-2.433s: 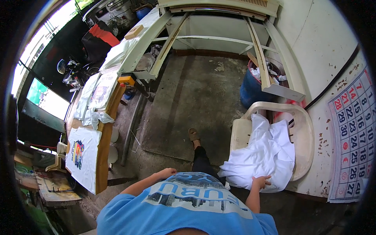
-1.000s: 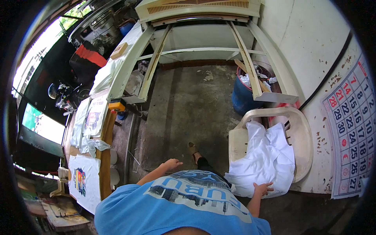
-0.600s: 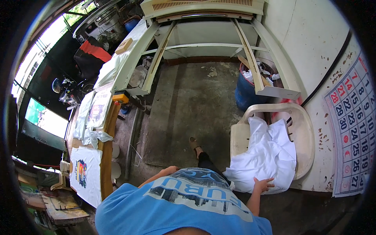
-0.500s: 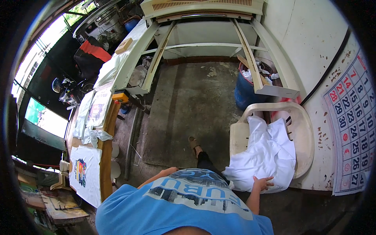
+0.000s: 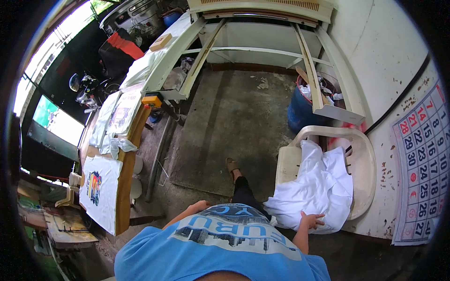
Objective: The recorder aligns t-shirts on a heat press machine and applies printed graphics.
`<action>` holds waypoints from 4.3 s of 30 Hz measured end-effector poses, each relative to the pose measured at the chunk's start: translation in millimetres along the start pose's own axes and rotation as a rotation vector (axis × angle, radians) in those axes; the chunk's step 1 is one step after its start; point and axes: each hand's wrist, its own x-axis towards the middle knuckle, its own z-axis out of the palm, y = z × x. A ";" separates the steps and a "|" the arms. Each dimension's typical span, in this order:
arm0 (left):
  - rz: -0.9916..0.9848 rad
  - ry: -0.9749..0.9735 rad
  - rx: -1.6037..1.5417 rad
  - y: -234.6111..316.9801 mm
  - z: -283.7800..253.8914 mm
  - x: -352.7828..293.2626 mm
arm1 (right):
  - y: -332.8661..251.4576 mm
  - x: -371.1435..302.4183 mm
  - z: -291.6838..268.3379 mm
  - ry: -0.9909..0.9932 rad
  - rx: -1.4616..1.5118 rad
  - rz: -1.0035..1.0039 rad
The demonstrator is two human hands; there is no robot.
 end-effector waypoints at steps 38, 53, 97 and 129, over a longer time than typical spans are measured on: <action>0.121 -0.056 0.082 48.4 -65.2 60.6 | 0.9 12.7 21.7 0.023 0.122 0.074; -0.204 0.027 -0.323 -8.5 10.2 1.2 | 10.4 18.6 20.0 0.047 0.019 -0.041; -0.109 -0.106 -0.105 -9.9 -32.7 46.6 | -4.5 28.3 27.4 0.143 -0.067 0.014; -0.312 0.019 -0.328 -29.6 -4.7 -5.4 | 12.5 49.4 43.3 -0.573 0.097 -0.073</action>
